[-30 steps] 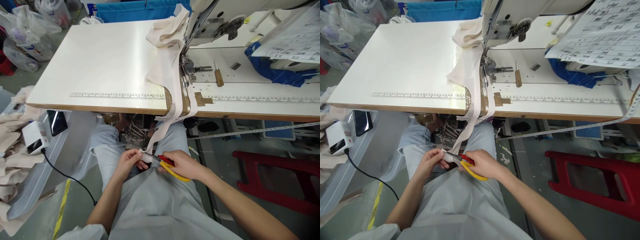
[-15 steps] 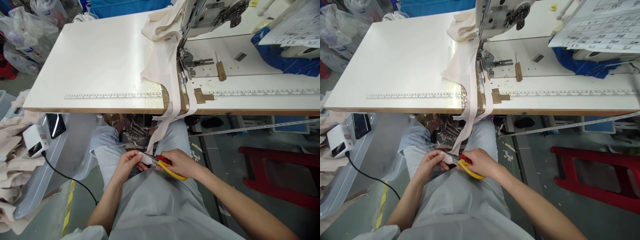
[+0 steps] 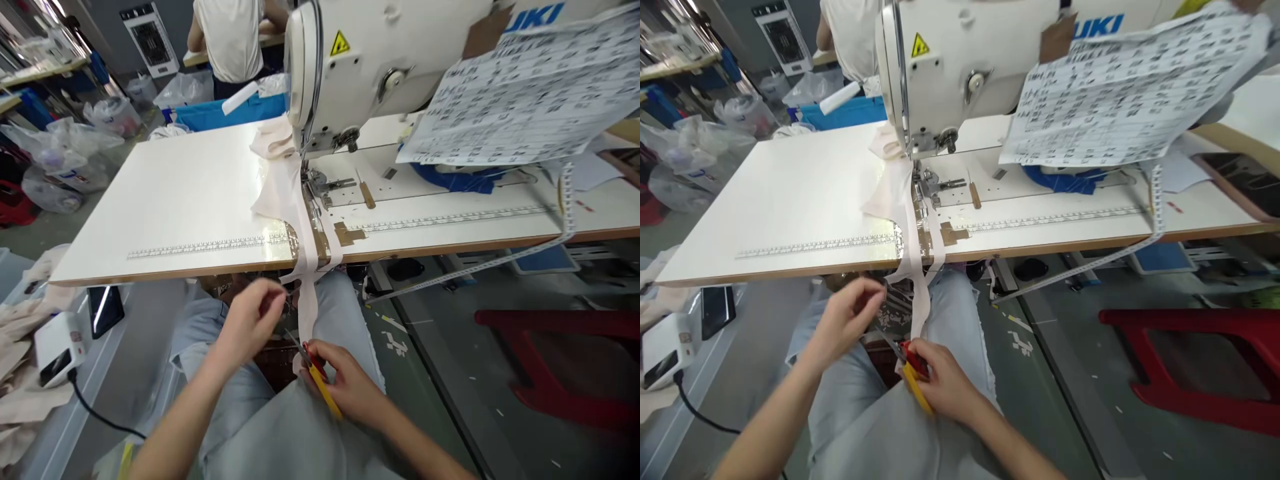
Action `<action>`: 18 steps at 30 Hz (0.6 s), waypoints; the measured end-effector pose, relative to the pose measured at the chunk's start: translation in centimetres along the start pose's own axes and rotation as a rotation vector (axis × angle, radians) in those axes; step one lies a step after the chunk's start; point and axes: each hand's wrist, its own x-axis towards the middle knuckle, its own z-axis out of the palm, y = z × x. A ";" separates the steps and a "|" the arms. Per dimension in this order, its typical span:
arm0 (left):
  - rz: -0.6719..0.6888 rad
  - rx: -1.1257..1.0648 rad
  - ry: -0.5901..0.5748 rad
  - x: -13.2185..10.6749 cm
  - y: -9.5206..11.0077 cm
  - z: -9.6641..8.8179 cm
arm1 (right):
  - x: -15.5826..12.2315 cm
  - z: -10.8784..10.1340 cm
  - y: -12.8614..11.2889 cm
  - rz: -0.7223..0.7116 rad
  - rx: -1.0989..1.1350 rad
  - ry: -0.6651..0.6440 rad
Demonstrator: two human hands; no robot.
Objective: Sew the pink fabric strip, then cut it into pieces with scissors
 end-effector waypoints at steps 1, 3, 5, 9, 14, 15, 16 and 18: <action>0.126 0.107 0.057 2.5 1.2 -0.7 | -0.5 0.0 -0.2 -0.006 0.006 0.014; 0.311 0.265 0.103 8.3 3.2 -1.2 | -1.5 0.1 -0.4 -0.017 0.011 0.040; 0.307 0.425 0.098 13.9 4.7 -0.9 | -2.5 0.1 -0.6 -0.023 0.006 0.058; 0.039 0.493 0.108 21.7 5.6 -0.1 | -4.8 -0.5 -0.5 0.010 -0.010 0.112; -0.094 0.393 0.175 22.4 3.2 -3.4 | -7.9 -3.9 0.9 0.129 0.017 0.348; -0.110 0.363 0.185 21.5 2.5 -4.7 | -8.5 -5.0 1.6 0.156 0.031 0.392; -0.126 0.339 0.186 20.3 1.8 -6.0 | -9.2 -6.2 2.3 0.188 0.038 0.429; -0.167 0.184 0.164 17.0 0.4 -8.6 | -10.2 -8.7 3.9 0.269 0.023 0.516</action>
